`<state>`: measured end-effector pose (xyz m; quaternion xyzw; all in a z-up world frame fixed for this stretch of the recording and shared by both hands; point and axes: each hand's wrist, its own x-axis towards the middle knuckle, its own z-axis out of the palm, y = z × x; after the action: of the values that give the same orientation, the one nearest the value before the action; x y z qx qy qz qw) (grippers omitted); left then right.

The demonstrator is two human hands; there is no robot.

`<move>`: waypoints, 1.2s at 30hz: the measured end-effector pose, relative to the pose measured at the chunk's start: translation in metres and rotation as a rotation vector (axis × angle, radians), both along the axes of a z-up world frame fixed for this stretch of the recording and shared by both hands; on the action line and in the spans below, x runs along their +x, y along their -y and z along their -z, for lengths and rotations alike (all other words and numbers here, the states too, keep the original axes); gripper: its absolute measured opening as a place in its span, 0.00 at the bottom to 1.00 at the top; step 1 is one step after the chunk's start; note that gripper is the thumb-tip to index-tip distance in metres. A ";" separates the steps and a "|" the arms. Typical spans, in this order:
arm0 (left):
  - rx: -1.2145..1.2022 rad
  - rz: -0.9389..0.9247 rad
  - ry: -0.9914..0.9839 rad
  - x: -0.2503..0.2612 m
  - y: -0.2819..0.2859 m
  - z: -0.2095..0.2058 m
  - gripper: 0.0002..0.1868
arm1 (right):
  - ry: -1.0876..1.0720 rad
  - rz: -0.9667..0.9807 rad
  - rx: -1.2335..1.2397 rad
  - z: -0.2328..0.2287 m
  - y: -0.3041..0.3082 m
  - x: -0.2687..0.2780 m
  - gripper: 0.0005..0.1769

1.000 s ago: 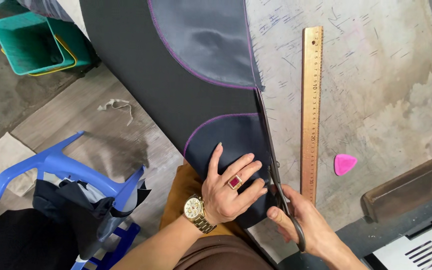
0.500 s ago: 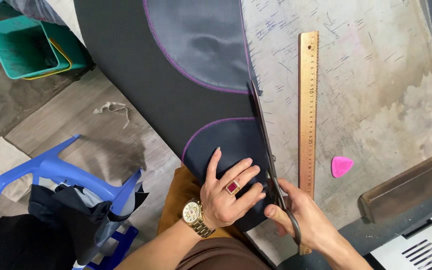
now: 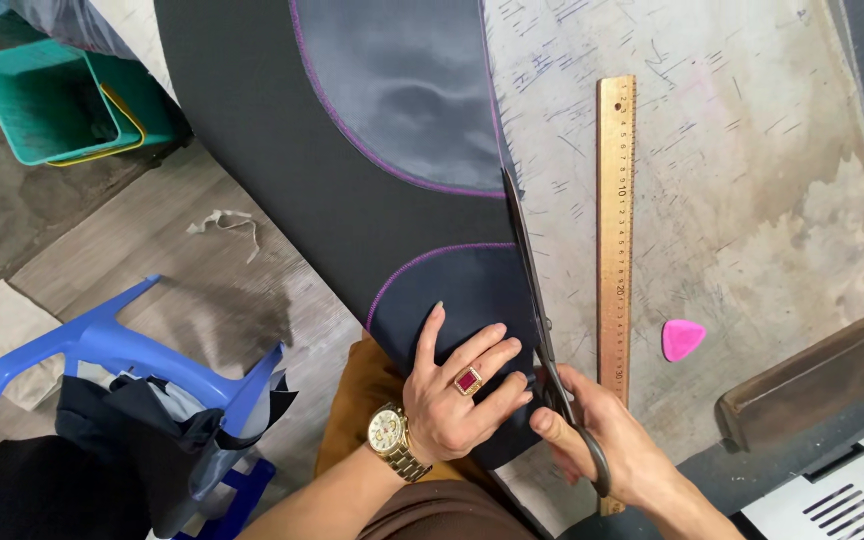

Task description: The person marks a piece of dark fabric using a ruler and chalk, then cuts along the marked lines with shears. They subsequently align a white fabric template onto the cut piece and press the assembly with an iron.

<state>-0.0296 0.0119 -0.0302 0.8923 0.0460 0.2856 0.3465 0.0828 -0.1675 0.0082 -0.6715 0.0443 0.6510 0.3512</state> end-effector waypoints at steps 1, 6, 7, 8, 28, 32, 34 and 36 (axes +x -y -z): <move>-0.006 0.002 -0.002 0.000 0.000 0.000 0.08 | -0.003 0.004 0.006 0.000 0.000 0.000 0.29; -0.010 0.022 -0.009 -0.001 -0.001 0.001 0.07 | -0.043 0.035 0.037 -0.004 -0.004 0.005 0.26; -0.012 0.021 -0.006 -0.001 -0.001 0.001 0.08 | 0.009 -0.039 0.062 -0.006 -0.007 0.007 0.31; -0.013 0.021 -0.002 -0.001 -0.001 0.001 0.08 | 0.061 -0.114 0.087 -0.009 -0.011 0.010 0.36; -0.018 -0.024 0.046 0.003 -0.003 -0.003 0.11 | 0.098 -0.096 -0.090 -0.012 -0.034 0.012 0.34; -0.010 -0.041 0.053 0.006 -0.003 -0.006 0.11 | 0.072 -0.053 -0.029 -0.011 -0.034 0.011 0.34; -0.022 -0.026 0.040 0.002 -0.001 -0.002 0.10 | 0.065 -0.045 0.021 -0.007 -0.028 0.010 0.33; -0.030 -0.014 0.030 0.000 -0.001 0.002 0.10 | 0.061 -0.040 0.075 -0.004 -0.025 0.013 0.32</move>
<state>-0.0294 0.0125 -0.0325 0.8823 0.0513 0.3008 0.3584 0.0960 -0.1422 0.0124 -0.6783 -0.0045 0.6382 0.3641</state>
